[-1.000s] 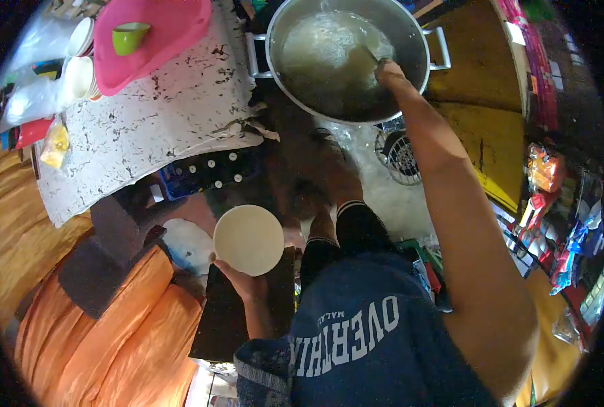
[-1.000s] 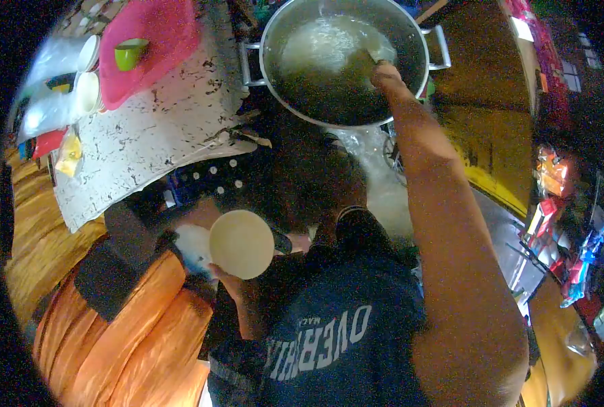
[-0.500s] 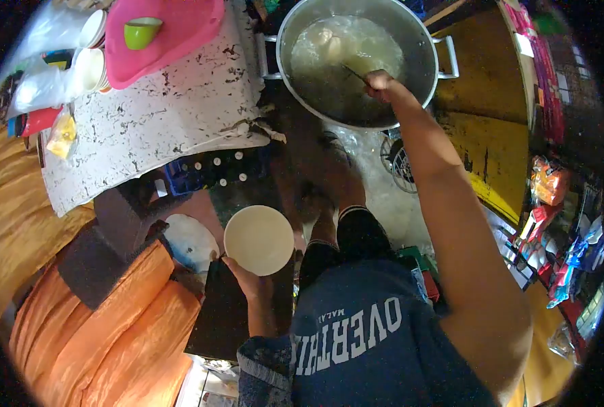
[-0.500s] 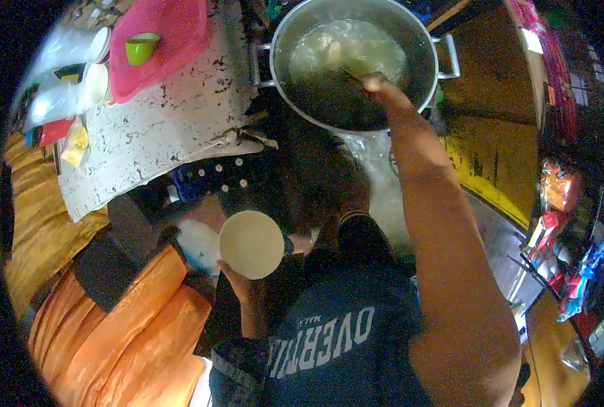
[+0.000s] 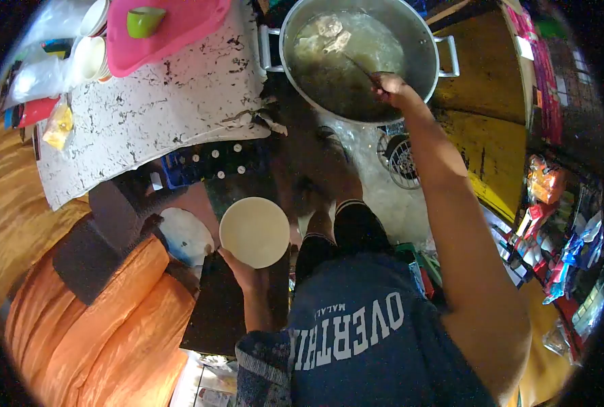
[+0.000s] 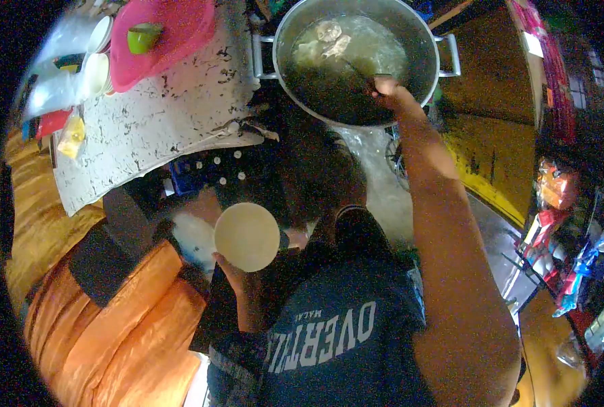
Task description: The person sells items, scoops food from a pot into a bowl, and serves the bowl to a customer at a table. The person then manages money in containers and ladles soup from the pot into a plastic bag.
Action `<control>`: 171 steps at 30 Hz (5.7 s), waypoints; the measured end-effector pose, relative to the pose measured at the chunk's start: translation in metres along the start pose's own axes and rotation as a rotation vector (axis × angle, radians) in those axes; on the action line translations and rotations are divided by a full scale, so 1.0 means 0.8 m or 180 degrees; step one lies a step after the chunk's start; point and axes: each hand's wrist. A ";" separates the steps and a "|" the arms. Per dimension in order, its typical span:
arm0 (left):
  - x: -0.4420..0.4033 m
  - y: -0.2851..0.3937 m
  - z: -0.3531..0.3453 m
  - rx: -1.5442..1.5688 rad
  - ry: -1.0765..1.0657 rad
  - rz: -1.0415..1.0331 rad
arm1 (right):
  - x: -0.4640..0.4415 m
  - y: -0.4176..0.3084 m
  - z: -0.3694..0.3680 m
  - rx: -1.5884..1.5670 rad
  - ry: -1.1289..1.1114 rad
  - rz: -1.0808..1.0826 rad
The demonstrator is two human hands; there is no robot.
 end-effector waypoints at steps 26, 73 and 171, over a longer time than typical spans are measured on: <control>-0.019 -0.006 0.002 0.0245 0.0021 -0.0028 | 0.044 -0.036 0.083 0.2170 -0.0162 0.0829; -0.092 0.023 -0.234 -0.1635 -0.0388 -0.0659 | 0.071 0.032 0.188 0.2512 -0.0323 0.1015; -0.178 -0.101 -0.329 0.0371 -0.1054 0.0213 | 0.122 0.018 0.116 0.0113 0.0615 -0.0467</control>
Point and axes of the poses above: each hand's wrist, its own x-axis away from the middle knuckle, its own z-axis out of the back of the hand, y = z × x, and after that the axes turned 8 degrees about x, right-handed
